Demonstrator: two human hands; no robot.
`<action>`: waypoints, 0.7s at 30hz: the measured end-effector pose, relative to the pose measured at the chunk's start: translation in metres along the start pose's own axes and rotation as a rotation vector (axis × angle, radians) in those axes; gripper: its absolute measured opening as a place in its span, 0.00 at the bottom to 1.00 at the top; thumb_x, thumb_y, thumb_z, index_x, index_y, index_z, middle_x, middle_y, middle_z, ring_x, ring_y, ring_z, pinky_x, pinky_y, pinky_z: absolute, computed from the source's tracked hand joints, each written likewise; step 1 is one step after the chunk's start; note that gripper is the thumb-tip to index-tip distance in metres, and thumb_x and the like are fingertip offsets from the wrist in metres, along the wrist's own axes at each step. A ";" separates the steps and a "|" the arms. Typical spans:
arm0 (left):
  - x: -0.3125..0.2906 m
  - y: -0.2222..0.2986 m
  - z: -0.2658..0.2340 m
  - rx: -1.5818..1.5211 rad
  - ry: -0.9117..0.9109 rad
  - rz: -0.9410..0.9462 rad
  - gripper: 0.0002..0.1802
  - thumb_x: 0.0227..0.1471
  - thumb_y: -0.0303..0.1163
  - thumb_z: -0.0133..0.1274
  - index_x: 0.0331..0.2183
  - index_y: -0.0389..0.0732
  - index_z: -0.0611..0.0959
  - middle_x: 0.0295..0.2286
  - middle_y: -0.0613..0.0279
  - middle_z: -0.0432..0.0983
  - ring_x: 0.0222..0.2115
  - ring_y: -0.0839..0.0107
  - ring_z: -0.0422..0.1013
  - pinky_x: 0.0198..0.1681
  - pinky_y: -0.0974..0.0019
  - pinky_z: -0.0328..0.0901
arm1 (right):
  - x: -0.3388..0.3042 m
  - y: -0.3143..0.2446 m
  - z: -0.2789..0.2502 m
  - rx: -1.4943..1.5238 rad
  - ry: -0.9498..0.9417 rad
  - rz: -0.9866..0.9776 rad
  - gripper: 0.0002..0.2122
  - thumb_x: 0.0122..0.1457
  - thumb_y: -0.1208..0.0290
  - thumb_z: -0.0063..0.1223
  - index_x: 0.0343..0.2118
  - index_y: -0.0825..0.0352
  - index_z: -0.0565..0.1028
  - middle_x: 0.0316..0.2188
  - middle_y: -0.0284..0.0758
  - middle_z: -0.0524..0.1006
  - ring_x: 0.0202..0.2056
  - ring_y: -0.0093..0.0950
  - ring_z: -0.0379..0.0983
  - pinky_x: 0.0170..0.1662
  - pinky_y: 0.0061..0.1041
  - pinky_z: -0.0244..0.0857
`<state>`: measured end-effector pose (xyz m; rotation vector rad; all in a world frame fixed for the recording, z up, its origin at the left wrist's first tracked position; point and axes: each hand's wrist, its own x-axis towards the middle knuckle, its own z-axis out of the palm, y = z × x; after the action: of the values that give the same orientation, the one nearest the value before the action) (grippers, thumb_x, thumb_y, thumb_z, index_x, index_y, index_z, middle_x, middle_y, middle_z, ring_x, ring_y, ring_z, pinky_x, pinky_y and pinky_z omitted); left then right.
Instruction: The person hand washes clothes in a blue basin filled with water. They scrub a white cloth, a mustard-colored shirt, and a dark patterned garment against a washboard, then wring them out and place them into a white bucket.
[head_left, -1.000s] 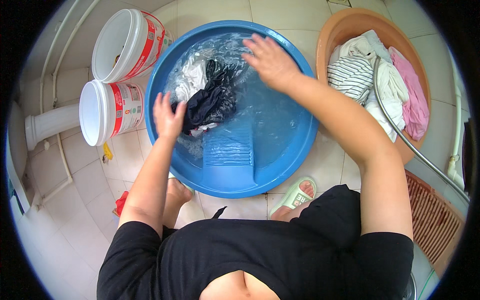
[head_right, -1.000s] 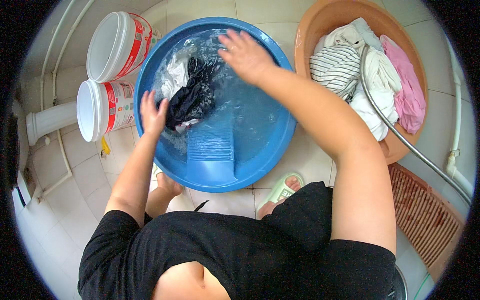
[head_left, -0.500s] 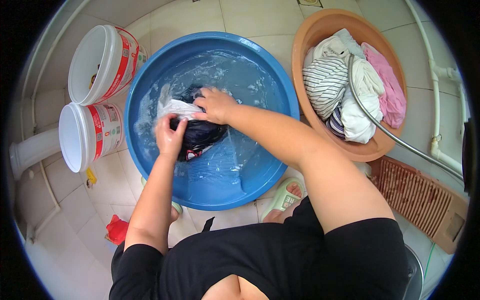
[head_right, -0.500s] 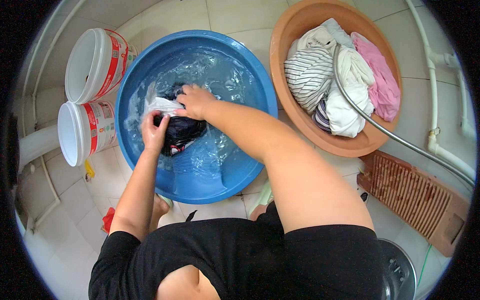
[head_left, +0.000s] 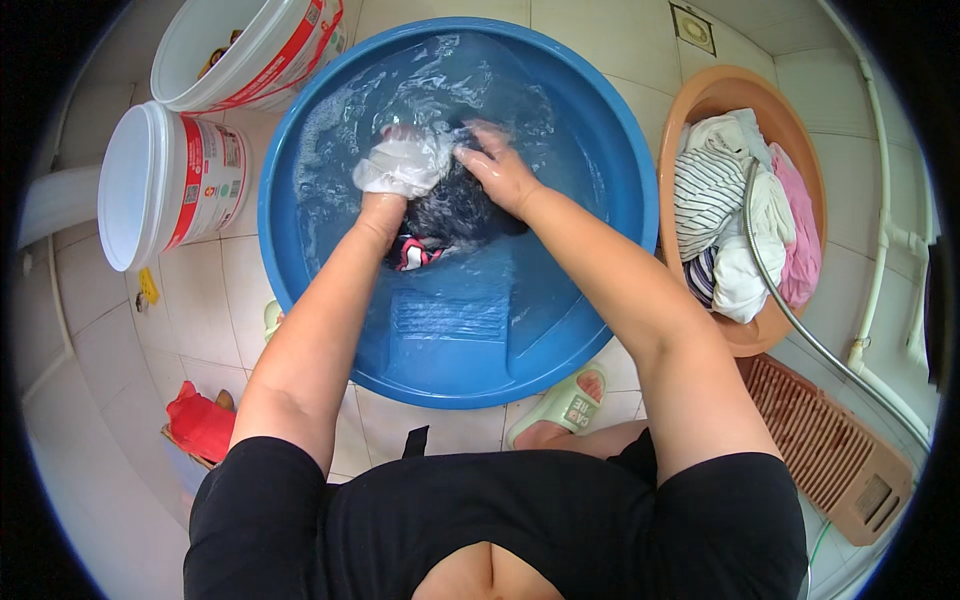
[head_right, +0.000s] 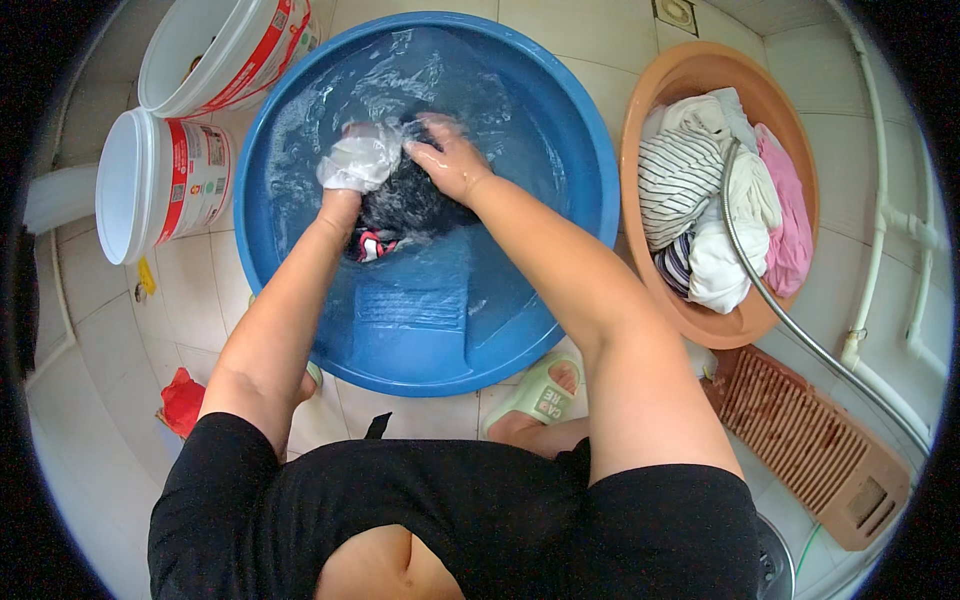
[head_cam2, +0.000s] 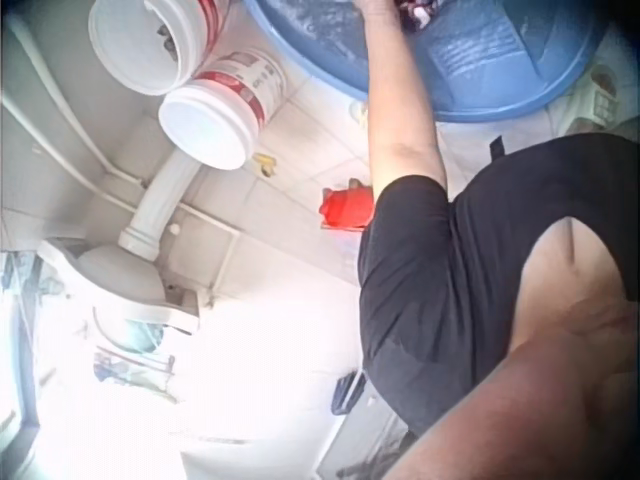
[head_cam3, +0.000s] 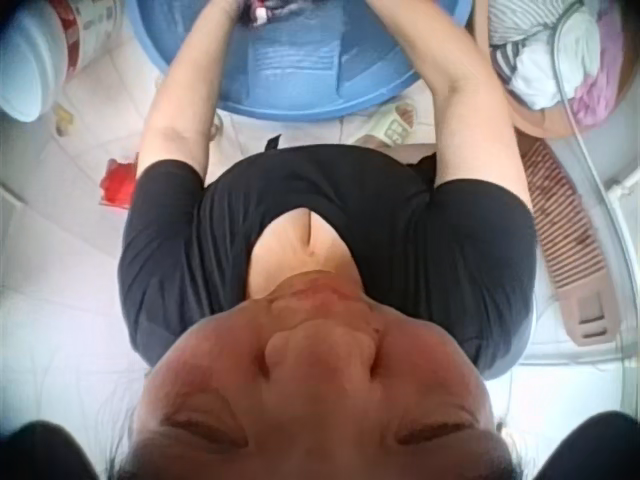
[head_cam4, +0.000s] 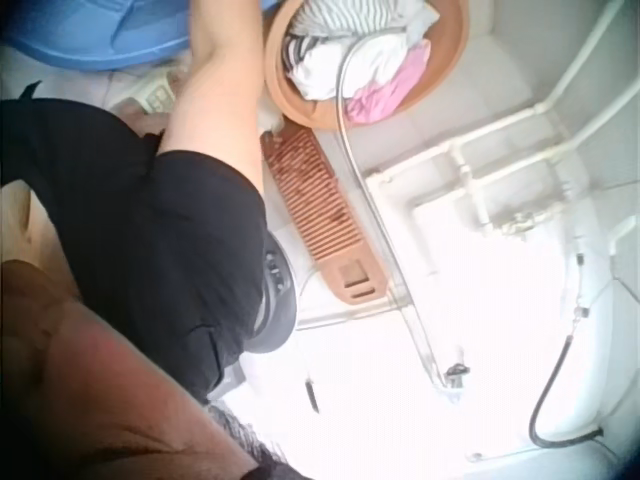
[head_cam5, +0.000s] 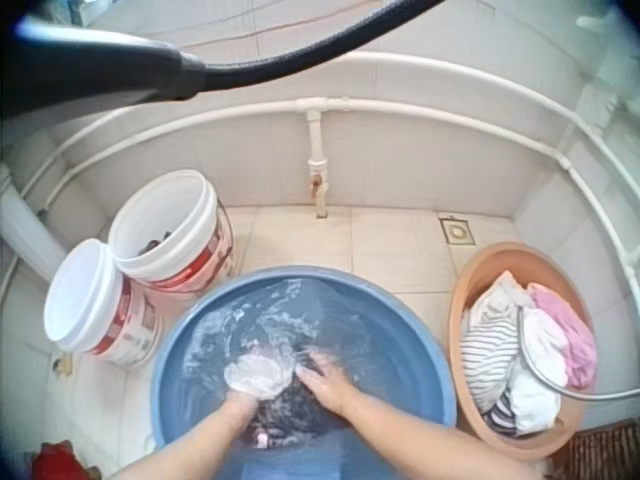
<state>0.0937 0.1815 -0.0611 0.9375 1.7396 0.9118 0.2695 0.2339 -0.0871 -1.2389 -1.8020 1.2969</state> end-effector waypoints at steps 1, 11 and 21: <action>-0.008 0.015 -0.001 -0.378 -0.038 -0.132 0.22 0.49 0.42 0.49 0.43 0.39 0.75 0.42 0.57 0.73 0.41 0.63 0.71 0.46 0.64 0.64 | -0.002 -0.009 0.004 0.363 -0.118 0.281 0.23 0.54 0.54 0.50 0.48 0.66 0.68 0.51 0.43 0.66 0.52 0.38 0.63 0.55 0.30 0.55; -0.057 0.045 -0.032 -0.261 -0.535 -0.359 0.18 0.52 0.35 0.43 0.42 0.35 0.76 0.41 0.53 0.73 0.36 0.69 0.73 0.42 0.66 0.67 | -0.070 -0.099 -0.018 0.447 -0.587 0.493 0.19 0.57 0.53 0.49 0.27 0.68 0.76 0.26 0.32 0.76 0.31 0.21 0.71 0.34 0.25 0.65; -0.051 0.011 -0.030 0.594 -0.343 -0.061 0.30 0.51 0.50 0.44 0.50 0.41 0.70 0.49 0.36 0.61 0.52 0.45 0.58 0.54 0.56 0.54 | -0.070 -0.044 0.000 -0.261 -0.219 0.227 0.28 0.49 0.45 0.50 0.51 0.55 0.69 0.60 0.42 0.53 0.59 0.47 0.48 0.61 0.40 0.44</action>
<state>0.0815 0.1360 -0.0230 1.3203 1.7459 0.1609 0.2813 0.1658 -0.0421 -1.5297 -2.0862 1.3995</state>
